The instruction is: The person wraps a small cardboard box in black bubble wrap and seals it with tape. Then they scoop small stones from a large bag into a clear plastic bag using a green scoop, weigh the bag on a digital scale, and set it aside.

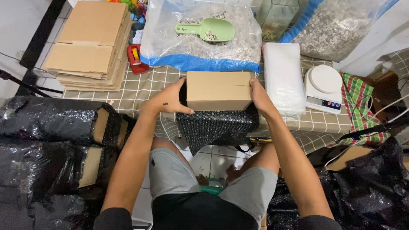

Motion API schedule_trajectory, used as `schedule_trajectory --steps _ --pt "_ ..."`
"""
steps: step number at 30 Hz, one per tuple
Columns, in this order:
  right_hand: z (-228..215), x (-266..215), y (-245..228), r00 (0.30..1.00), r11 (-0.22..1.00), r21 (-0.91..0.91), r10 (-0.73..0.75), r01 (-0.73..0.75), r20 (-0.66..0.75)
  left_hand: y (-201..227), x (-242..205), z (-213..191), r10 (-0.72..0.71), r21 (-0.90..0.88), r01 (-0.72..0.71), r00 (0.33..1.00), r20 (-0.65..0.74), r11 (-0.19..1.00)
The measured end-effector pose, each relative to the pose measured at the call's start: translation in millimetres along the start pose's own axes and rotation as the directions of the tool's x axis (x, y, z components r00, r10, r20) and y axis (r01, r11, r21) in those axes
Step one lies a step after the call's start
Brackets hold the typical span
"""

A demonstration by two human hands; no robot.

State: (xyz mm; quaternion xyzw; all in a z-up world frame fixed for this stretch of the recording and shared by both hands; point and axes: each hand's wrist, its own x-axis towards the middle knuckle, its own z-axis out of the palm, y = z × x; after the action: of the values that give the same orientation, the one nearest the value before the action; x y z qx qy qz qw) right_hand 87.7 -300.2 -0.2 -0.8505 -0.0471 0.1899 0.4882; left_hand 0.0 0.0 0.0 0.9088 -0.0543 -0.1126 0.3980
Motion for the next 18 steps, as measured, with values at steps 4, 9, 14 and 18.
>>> schedule_trajectory --steps 4,9,14,18 --pt "2 -7 -9 1.0 0.999 -0.022 0.029 -0.029 -0.003 -25 11 0 -0.036 0.116 0.038 0.999 -0.017 0.993" --pt "1 -13 -13 0.999 0.998 -0.045 0.051 -0.051 -0.012 -28 11 -2 -0.035 0.118 0.035 0.999 -0.01 0.992" --pt "-5 9 6 0.998 0.997 -0.032 0.066 -0.065 0.012 -27 15 -10 -0.023 0.09 0.021 1.0 0.021 0.996" --pt "-8 29 23 0.997 0.997 0.022 0.067 -0.067 0.028 -33 23 -27 -0.048 -0.109 0.037 0.993 -0.107 0.993"
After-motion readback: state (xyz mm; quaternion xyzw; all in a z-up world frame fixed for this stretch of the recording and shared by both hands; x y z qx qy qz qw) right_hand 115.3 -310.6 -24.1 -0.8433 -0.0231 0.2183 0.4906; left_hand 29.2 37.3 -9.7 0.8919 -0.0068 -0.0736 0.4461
